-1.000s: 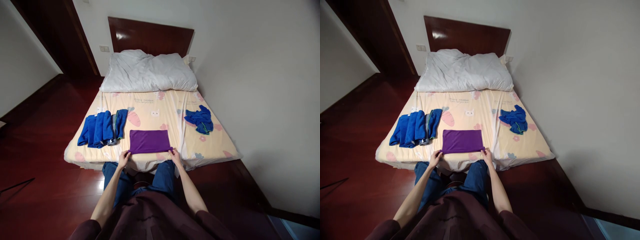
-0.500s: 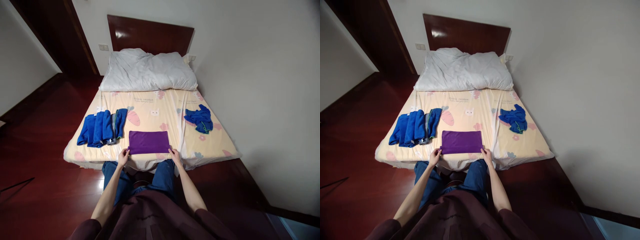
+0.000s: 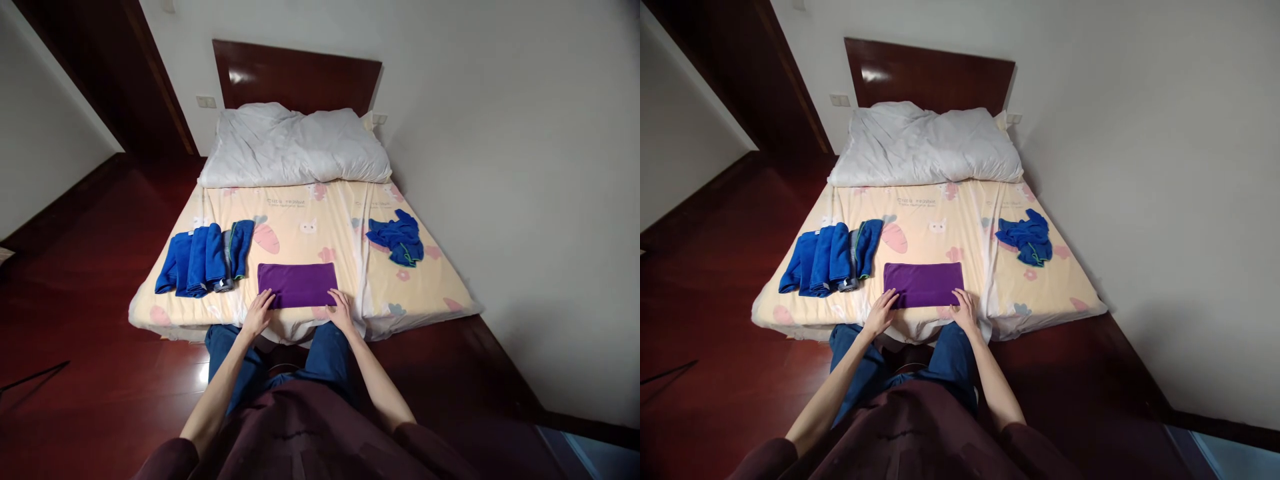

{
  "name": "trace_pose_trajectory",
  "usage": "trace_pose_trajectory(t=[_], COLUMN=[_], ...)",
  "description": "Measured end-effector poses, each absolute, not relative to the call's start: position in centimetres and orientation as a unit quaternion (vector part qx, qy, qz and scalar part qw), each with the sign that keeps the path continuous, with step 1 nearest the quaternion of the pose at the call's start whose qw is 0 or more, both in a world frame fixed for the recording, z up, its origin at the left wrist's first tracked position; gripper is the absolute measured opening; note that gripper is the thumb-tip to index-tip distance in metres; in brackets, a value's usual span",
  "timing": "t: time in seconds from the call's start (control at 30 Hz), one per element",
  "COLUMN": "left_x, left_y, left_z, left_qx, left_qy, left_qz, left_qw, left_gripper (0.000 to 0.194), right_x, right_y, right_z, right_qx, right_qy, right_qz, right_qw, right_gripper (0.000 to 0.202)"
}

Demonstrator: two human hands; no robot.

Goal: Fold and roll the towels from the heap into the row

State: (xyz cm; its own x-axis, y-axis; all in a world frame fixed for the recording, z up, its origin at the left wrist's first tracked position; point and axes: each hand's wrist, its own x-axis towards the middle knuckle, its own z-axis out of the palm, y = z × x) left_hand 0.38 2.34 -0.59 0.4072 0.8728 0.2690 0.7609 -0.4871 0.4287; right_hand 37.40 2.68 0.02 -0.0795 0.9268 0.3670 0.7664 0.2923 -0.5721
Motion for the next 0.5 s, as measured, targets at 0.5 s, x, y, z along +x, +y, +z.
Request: trace_pose_trajectory(t=[0.5], left_x=[1.9], left_y=[5.2], left_z=[-1.5], left_qx=[0.821], left_qy=[0.563], left_qz=[0.075], left_qw=[0.061], left_gripper=[0.065], right_x=[37.7], right_y=[4.5], right_z=[-1.4], right_qx=[-0.639], right_qy=[-0.751], right_qz=[0.056], right_qw=[0.154], right_gripper=[0.062])
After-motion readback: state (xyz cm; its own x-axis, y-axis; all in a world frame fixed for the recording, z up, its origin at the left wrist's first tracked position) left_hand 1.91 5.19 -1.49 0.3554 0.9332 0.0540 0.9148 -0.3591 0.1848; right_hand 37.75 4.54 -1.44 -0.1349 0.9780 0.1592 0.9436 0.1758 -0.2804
